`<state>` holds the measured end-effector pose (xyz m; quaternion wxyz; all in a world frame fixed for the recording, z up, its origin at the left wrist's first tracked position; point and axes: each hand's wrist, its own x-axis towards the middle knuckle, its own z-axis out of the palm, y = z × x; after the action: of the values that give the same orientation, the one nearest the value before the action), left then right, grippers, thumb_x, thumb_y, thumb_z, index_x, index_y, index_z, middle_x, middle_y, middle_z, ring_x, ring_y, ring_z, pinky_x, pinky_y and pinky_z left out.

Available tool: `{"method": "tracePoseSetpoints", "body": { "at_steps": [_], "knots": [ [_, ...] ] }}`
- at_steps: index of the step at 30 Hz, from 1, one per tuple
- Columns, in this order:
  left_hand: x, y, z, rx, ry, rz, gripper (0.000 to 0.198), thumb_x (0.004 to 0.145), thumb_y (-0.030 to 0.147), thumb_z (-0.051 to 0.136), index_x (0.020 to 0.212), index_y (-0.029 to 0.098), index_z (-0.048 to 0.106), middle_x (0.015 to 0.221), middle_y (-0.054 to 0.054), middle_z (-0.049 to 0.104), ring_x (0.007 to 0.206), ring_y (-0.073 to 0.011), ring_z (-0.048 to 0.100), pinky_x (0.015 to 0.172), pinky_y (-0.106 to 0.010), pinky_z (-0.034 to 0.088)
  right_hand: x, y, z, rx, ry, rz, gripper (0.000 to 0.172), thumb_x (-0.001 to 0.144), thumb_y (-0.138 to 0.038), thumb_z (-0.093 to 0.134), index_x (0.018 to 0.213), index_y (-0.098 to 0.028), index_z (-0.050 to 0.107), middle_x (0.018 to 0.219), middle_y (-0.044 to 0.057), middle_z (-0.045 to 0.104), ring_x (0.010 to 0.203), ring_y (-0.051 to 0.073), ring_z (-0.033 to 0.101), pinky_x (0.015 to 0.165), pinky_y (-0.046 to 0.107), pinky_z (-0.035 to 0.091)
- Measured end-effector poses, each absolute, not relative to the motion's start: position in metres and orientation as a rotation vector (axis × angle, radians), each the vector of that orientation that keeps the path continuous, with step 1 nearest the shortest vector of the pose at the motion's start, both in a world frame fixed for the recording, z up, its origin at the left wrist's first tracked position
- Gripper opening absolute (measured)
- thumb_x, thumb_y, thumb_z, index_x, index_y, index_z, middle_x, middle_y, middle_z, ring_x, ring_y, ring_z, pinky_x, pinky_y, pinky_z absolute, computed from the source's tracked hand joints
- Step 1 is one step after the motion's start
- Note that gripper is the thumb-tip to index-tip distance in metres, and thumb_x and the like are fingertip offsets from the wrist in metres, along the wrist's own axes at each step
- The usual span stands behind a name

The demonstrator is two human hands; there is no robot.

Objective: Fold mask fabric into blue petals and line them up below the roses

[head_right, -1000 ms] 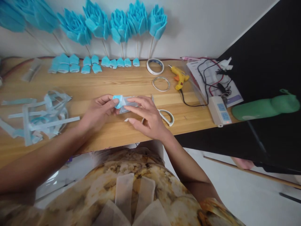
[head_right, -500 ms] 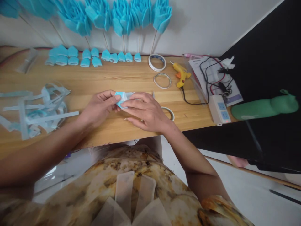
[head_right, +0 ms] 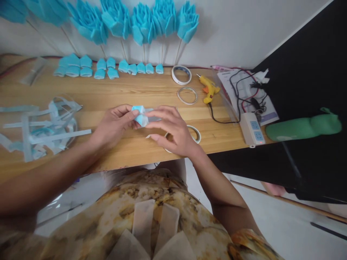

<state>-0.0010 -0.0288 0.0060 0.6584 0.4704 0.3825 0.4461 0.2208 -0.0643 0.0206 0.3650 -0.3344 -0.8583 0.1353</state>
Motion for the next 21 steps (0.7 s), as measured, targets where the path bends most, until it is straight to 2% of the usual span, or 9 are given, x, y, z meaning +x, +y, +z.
{"method": "tracePoseSetpoints", "body": {
  "at_steps": [4, 8, 12, 21],
  "knots": [
    [-0.001, -0.029, 0.007, 1.09, 0.902, 1.012, 0.029, 0.081, 0.045, 0.084, 0.075, 0.019, 0.073, 0.066, 0.0, 0.069, 0.06, -0.0124, 0.061, 0.062, -0.026, 0.049, 0.217, -0.073, 0.025, -0.923, -2.042, 0.465, 0.027, 0.103, -0.042, 0.055, 0.121, -0.03, 0.071, 0.123, 0.006, 0.074, 0.115, 0.027, 0.066, 0.103, 0.051, 0.051],
    [-0.002, -0.03, 0.008, 1.125, 0.911, 1.018, 0.032, 0.08, 0.048, 0.085, 0.076, 0.019, 0.073, 0.066, 0.0, 0.069, 0.061, -0.0123, 0.061, 0.063, -0.026, 0.05, 0.206, -0.077, 0.016, -0.95, -2.115, 0.388, 0.034, 0.102, -0.038, 0.058, 0.133, -0.028, 0.067, 0.128, 0.009, 0.071, 0.118, 0.027, 0.064, 0.105, 0.051, 0.049],
    [-0.002, -0.03, 0.009, 1.171, 0.873, 1.034, 0.037, 0.077, 0.053, 0.086, 0.077, 0.019, 0.074, 0.066, 0.0, 0.069, 0.061, -0.0125, 0.061, 0.063, -0.026, 0.05, 0.199, -0.076, 0.007, -0.934, -2.182, 0.239, 0.033, 0.1, -0.037, 0.062, 0.131, -0.027, 0.07, 0.13, 0.011, 0.07, 0.119, 0.028, 0.063, 0.108, 0.054, 0.046],
    [-0.003, -0.031, 0.009, 1.228, 0.887, 1.008, 0.038, 0.079, 0.055, 0.083, 0.079, 0.018, 0.074, 0.068, -0.001, 0.07, 0.063, -0.0124, 0.063, 0.064, -0.025, 0.051, 0.197, -0.075, 0.01, -0.927, -2.205, 0.112, 0.035, 0.1, -0.036, 0.062, 0.131, -0.021, 0.068, 0.125, 0.011, 0.072, 0.112, 0.027, 0.064, 0.101, 0.051, 0.048]
  ]
}}
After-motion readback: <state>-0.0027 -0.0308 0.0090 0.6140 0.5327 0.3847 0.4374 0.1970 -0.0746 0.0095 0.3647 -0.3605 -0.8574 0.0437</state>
